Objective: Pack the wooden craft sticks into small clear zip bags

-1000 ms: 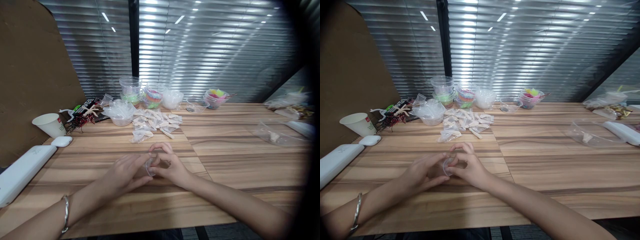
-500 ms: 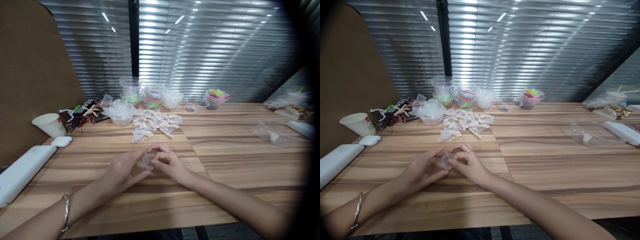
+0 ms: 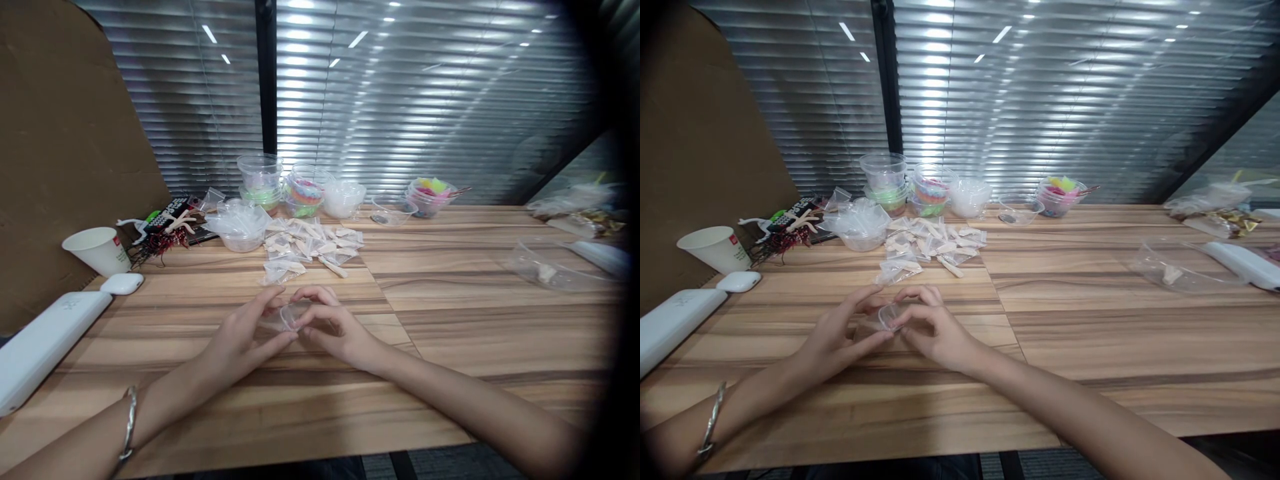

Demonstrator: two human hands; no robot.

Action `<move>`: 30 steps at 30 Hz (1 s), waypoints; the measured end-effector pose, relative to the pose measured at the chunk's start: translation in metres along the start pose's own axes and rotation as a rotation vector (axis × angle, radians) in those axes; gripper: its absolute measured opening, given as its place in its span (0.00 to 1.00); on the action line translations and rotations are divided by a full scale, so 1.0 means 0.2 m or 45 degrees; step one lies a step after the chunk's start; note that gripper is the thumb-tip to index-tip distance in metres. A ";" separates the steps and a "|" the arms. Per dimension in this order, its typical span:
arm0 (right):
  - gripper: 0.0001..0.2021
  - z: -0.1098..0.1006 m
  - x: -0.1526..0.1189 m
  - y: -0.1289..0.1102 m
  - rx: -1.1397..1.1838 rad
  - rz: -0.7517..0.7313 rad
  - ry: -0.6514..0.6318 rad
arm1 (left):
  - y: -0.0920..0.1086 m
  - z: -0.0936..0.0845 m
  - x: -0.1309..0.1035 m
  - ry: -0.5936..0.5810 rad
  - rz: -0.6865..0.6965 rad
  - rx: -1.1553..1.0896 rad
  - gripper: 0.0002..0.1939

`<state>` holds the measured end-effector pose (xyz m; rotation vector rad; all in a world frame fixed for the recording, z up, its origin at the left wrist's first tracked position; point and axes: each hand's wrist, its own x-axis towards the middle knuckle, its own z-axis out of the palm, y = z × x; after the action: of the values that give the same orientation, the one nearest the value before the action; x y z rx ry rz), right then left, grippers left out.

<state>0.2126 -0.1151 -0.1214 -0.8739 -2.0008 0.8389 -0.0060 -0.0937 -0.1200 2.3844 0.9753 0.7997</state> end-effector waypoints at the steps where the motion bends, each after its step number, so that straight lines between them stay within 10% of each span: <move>1: 0.06 0.00 0.00 0.00 -0.015 0.005 0.001 | 0.00 0.00 0.00 -0.011 -0.018 -0.025 0.32; 30: 0.06 0.00 0.00 0.00 0.005 0.092 -0.173 | 0.01 0.00 -0.01 -0.139 0.069 -0.105 0.29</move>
<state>0.2130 -0.1150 -0.1225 -0.9131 -2.0943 0.9654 -0.0058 -0.0961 -0.1201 2.3655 0.8221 0.7063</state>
